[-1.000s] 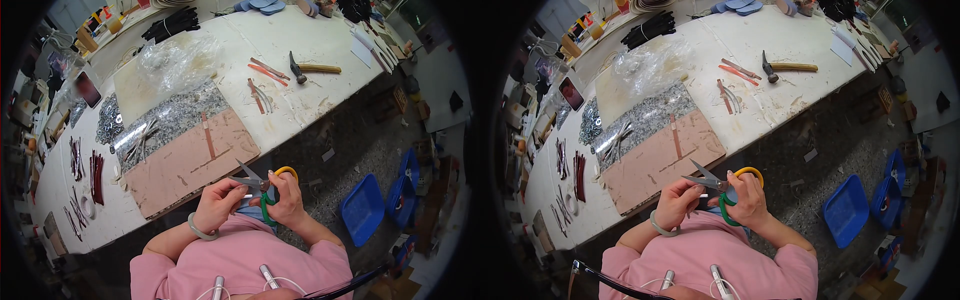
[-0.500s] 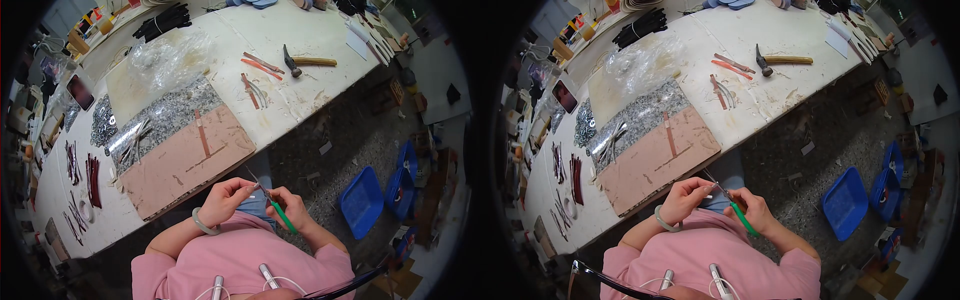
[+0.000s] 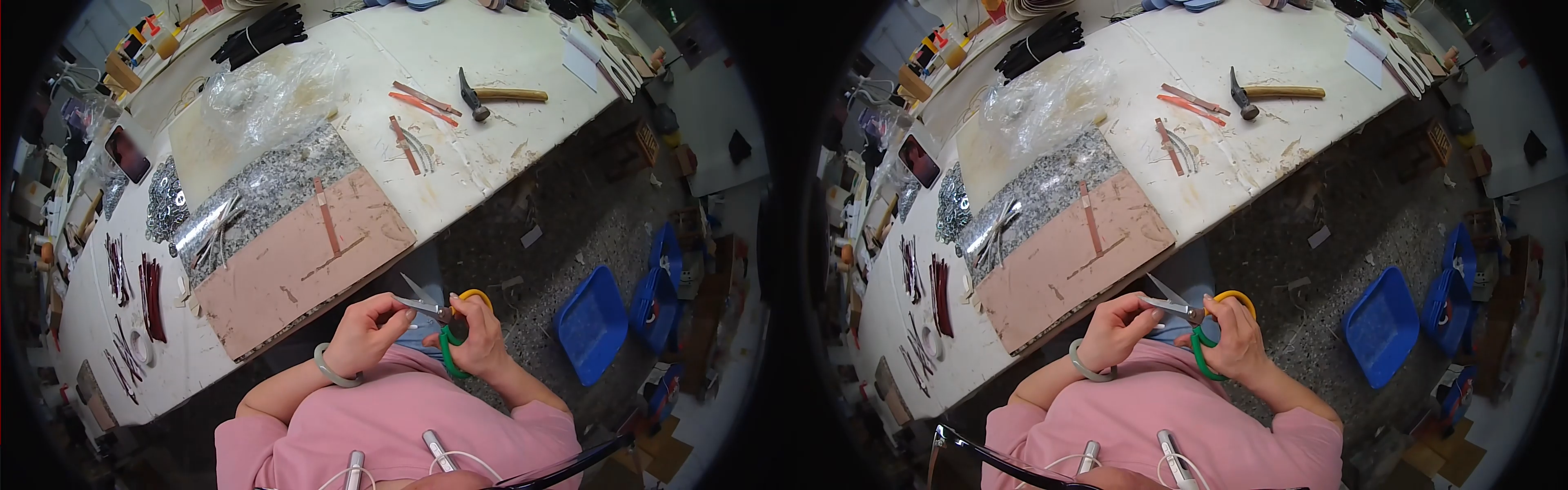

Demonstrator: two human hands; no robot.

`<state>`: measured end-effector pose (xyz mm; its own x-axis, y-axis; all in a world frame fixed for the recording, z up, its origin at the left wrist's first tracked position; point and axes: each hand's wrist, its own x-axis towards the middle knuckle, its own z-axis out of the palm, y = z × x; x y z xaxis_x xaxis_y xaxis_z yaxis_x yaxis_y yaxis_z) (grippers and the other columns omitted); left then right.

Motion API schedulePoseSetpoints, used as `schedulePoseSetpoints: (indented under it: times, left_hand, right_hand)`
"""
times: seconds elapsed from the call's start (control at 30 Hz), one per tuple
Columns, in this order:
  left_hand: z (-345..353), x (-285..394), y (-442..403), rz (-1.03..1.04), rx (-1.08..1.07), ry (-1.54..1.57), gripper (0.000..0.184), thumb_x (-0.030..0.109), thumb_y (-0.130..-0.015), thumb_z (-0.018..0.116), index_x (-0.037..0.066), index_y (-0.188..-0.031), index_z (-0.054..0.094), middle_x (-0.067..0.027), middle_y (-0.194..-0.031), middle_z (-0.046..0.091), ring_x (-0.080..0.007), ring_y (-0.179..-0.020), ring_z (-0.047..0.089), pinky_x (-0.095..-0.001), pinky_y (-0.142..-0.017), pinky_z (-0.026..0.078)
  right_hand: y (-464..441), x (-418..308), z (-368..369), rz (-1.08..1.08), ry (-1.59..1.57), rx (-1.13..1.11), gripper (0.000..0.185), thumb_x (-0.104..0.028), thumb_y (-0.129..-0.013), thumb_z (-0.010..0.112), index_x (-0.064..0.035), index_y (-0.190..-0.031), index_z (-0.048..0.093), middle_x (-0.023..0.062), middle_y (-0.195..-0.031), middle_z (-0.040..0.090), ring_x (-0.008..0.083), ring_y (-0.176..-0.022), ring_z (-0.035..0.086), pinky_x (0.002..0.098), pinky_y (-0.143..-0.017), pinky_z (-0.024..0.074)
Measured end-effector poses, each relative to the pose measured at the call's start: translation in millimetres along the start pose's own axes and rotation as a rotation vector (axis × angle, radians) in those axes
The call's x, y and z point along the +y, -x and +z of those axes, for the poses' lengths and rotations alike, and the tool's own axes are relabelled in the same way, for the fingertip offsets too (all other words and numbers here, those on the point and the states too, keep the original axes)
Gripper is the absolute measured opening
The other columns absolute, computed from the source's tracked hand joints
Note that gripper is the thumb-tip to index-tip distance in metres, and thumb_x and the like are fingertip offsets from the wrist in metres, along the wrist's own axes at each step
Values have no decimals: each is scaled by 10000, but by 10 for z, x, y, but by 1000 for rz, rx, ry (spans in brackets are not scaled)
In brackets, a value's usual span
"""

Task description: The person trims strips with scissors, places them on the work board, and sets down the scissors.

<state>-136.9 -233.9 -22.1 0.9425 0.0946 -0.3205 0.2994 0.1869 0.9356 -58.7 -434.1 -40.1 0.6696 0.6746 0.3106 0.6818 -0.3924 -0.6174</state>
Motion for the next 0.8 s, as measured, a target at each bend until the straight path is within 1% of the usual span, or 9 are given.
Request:
schedulePoseSetpoints:
  times: [0.17,0.3,0.37,0.4,0.43,0.47,0.57,0.73,0.8]
  left_hand:
    - [4,-28,-5,0,-1,2,131,106,-905,603,-18,-929,637,27,-708,544,-18,-627,440,-185,-553,372]
    - [9,-18,-8,9,7,4,158,125,-919,600,-12,-980,649,29,-726,560,-17,-639,454,-179,-561,380]
    - [-32,113,-3,-117,-14,112,181,142,-937,579,-4,-1022,645,30,-722,552,-15,-636,448,-178,-557,373]
    - [-59,154,6,-181,-22,168,193,150,-946,569,1,-1042,643,31,-720,548,-14,-635,445,-178,-556,369]
    - [-98,109,-1,-230,-80,222,264,230,-987,499,28,-1112,611,58,-703,464,-31,-592,356,-182,-538,314]
    - [-99,85,-24,-256,-105,336,269,235,-989,493,30,-1132,594,58,-703,441,-36,-594,348,-186,-542,312]
    - [-76,18,-89,-302,-198,618,291,249,-1002,461,41,-1195,527,48,-721,373,-55,-613,328,-199,-567,319]
    - [-32,105,-84,-303,-122,754,240,167,-986,477,45,-1187,526,29,-744,423,-54,-637,370,-201,-559,332]
    - [-52,102,-81,-313,-121,786,220,135,-974,485,42,-1170,528,17,-759,450,-56,-642,386,-202,-557,339]
  right_hand:
    - [9,-12,-20,-20,-4,8,709,-291,-577,892,10,-1100,521,100,-784,583,208,-626,582,304,-560,476]
    - [174,51,1,254,-232,-49,562,-253,-681,852,7,-1059,528,71,-742,610,126,-595,596,253,-534,481]
    - [243,191,-16,440,-329,2,487,-231,-730,821,17,-1033,530,69,-720,618,112,-591,611,244,-526,495]
    - [269,232,-41,452,-349,7,465,-225,-747,808,15,-1030,528,57,-713,617,100,-596,606,238,-533,494]
    - [261,235,-74,465,-369,15,444,-220,-764,796,14,-1027,525,46,-707,617,88,-601,601,232,-539,493]
    - [243,216,-102,479,-389,25,422,-215,-781,783,13,-1023,522,34,-700,616,77,-606,596,225,-546,493]
    - [193,101,-53,395,-404,35,547,-302,-767,790,13,-1112,504,32,-772,604,81,-674,591,223,-610,497]
    - [154,50,-12,348,-382,18,657,-382,-732,799,5,-1163,488,52,-832,591,112,-686,574,269,-626,482]
    - [104,21,-21,183,-160,8,708,-417,-694,806,-1,-1168,486,71,-864,578,165,-707,560,314,-645,444]
